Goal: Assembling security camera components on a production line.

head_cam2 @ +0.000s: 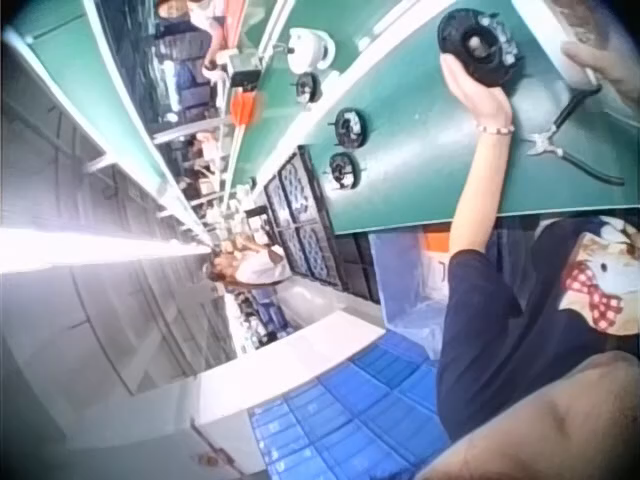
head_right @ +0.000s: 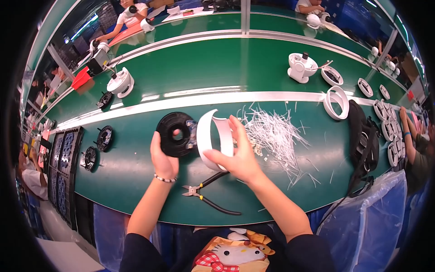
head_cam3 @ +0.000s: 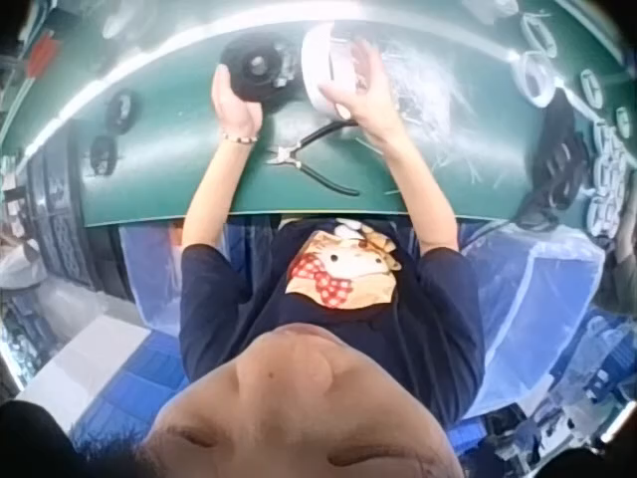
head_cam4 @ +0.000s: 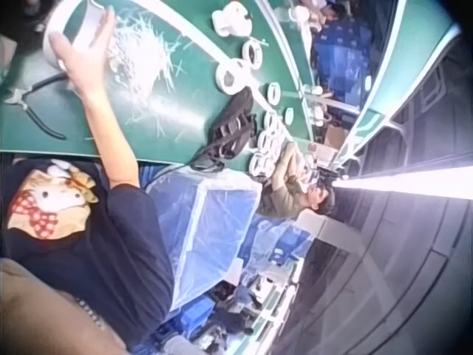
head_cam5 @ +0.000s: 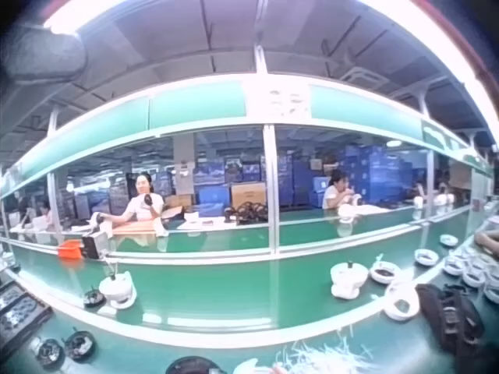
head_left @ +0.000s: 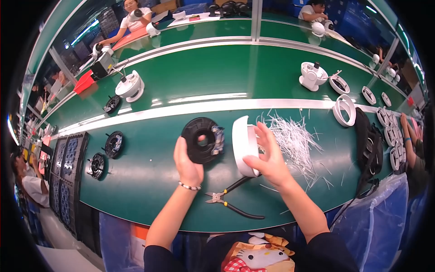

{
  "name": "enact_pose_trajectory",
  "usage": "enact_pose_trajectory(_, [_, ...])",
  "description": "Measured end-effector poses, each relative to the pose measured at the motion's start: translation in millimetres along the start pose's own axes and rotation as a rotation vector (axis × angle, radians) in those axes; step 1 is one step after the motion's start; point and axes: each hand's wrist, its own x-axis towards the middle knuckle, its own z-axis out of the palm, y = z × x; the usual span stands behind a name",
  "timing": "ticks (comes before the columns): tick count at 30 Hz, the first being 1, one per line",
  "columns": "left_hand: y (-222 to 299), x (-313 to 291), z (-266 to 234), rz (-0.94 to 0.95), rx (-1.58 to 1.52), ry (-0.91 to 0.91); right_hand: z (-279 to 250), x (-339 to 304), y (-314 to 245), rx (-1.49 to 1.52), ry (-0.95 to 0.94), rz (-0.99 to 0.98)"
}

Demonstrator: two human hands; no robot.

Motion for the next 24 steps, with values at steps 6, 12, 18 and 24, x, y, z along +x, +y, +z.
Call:
enact_pose_trajectory(6, [-26.5, -19.4, 32.1, -0.163, 0.046, -0.266, -9.6, 4.8, 23.4, -0.403, 0.043, -0.264])
enact_pose_trajectory(12, [-21.4, -21.0, 35.1, -0.204, 0.029, -0.191, -17.7, 3.5, 14.4, -0.166, 0.055, -0.309])
enact_pose_trajectory(18, [-28.3, -34.9, 31.7, -0.181, 0.203, -0.297, -17.9, -1.8, 18.4, -0.565, 0.076, -0.311])
enact_pose_trajectory(24, [-10.1, -33.5, 33.4, -0.587, -0.194, -0.52, -22.6, -2.6, 20.4, -0.549, 0.005, -0.307])
